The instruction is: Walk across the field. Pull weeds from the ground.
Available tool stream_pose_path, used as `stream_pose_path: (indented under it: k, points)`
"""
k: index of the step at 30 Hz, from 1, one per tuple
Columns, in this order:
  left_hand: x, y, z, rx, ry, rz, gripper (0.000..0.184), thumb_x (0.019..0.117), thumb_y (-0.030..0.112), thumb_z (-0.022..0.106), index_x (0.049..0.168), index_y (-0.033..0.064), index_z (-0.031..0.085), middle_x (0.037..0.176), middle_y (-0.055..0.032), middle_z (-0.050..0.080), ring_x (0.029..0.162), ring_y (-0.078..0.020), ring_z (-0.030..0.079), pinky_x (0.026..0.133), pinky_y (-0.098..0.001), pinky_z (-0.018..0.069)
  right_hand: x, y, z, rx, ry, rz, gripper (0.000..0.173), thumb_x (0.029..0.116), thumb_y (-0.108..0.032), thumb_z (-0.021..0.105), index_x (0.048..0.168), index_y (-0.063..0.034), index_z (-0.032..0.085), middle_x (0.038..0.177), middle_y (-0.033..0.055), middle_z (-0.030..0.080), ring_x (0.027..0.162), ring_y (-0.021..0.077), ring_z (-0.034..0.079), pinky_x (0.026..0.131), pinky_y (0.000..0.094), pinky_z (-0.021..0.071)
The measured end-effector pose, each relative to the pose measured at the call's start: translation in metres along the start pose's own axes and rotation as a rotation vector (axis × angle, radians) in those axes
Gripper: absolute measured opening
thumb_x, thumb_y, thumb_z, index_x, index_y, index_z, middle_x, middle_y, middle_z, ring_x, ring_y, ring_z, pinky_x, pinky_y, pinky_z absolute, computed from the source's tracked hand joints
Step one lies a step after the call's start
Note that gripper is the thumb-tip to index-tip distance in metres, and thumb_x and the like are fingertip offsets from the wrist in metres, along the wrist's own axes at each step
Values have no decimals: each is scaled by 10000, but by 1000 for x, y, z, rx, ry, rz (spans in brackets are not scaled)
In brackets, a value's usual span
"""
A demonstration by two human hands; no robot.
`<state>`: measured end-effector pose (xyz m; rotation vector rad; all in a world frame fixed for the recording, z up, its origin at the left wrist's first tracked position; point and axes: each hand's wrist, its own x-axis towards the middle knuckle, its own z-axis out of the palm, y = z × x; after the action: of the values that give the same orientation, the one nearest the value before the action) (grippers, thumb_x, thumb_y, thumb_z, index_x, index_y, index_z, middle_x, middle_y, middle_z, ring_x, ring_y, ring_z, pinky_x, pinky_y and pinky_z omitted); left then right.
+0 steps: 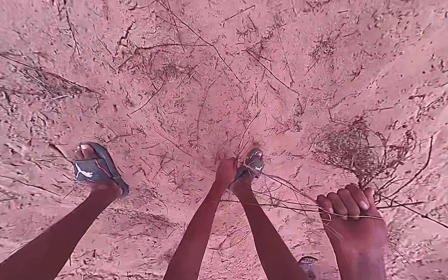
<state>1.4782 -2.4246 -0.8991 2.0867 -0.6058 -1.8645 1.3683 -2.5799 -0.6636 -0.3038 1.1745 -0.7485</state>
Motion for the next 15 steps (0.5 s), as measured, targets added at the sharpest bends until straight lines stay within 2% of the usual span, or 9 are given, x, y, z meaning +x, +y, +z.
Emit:
stream_pose_path:
  k: [5,8,11,12,13,14,15]
  points:
    - [-46,-12,2,-56,-7,-38,389,1100,149,394,1271,-125,610,1232,-336,640,1236,-450,598,1103,-519,420,3,0,7,-108,4,-58,737,1120,-385,41,616,-161,530,455,-85,455,398,26,462,425,191,427]
    - [-63,-18,-4,-60,-1,-14,381,1098,135,392,1224,-134,629,1160,-339,663,1173,-459,631,1059,-536,449,-2,6,9,-217,62,-110,703,1124,-367,36,618,-184,488,438,-107,415,368,7,418,395,166,389]
    - [-70,-25,1,-267,183,43,328,1052,67,450,1143,-166,662,1048,-338,688,1059,-440,668,1005,-534,470,-2,7,10,-305,160,-123,670,1129,-349,49,608,-210,447,425,-123,380,349,-1,374,381,156,350]
    - [-70,-30,6,-394,304,46,296,1018,21,466,1085,-179,673,970,-310,694,973,-382,679,953,-490,492,-2,10,9,-347,187,-96,646,1132,-326,60,618,-218,436,425,-130,369,347,-8,364,380,150,343]
    - [-67,-35,11,-562,448,22,263,997,-16,459,1005,-176,667,857,-231,668,841,-260,653,856,-388,511,-3,17,8,-405,190,-33,612,1135,-294,79,644,-214,434,436,-133,364,353,-14,357,385,145,344]
    - [-58,-39,14,-762,573,-35,250,1016,-12,414,939,-125,622,753,-83,570,703,-97,567,731,-245,494,-2,27,9,-487,178,60,570,1135,-262,101,677,-205,436,455,-134,358,369,-16,343,400,146,337]
    - [-49,-43,14,-926,681,-97,267,1049,18,386,891,-69,582,697,5,513,628,-11,513,654,-175,474,0,42,10,-583,157,156,525,1132,-228,134,711,-189,444,476,-130,357,385,-13,338,419,151,338]
